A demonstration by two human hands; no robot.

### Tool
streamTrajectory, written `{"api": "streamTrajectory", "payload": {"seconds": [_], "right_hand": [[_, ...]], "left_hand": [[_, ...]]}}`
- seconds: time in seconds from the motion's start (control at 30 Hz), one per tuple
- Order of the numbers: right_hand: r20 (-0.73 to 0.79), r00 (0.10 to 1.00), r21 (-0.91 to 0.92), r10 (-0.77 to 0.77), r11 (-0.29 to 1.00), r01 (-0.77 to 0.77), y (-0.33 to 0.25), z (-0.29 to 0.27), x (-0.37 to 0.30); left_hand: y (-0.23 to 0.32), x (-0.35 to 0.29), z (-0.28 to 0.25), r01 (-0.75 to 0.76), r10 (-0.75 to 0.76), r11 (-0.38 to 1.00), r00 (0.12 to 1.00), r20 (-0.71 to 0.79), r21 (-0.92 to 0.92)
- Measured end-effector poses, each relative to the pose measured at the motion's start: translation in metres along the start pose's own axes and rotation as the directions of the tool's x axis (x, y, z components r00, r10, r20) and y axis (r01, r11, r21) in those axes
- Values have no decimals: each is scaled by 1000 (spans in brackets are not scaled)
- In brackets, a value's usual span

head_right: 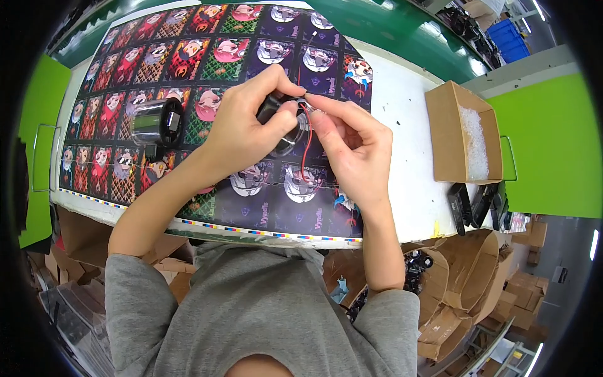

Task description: The person assembles electronic cooling fans by inserting wires into a plastic housing and securing components with small screws using a precision screwdriver.

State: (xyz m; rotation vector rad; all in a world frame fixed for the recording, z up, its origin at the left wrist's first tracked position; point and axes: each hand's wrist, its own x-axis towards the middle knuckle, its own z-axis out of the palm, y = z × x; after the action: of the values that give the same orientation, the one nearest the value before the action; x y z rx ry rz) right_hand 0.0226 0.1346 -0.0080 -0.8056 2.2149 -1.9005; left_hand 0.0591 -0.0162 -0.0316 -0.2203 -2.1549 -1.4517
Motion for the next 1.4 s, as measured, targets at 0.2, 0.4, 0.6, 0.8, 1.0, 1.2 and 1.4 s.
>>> {"api": "streamTrajectory", "payload": {"seconds": [0.2,0.4,0.6,0.8,1.0,1.2,1.4], "right_hand": [[33,989,206,147,967,-150,-4,-14,2],[-4,997,-22,74,997,-74,-10,-36,9],[-41,998,-386,56,920,-68,9,-77,26],[90,996,-632,-29,771,80,24,-47,32],[138,988,-693,-68,706,145,31,-45,31],[130,990,-654,-54,746,126,29,-37,32],[78,995,-656,-55,749,93,22,-41,32]], "left_hand": [[-4,2,8,116,-115,956,993,17,-269],[3,22,-20,138,-126,985,984,123,-101],[29,109,-85,-115,-120,786,936,332,608],[-150,188,-200,-393,-2,225,915,404,891],[-198,187,-219,-199,-194,6,961,197,980],[-95,140,-182,14,-170,240,985,27,971],[37,-2,-165,240,-357,607,934,-10,757]]}}
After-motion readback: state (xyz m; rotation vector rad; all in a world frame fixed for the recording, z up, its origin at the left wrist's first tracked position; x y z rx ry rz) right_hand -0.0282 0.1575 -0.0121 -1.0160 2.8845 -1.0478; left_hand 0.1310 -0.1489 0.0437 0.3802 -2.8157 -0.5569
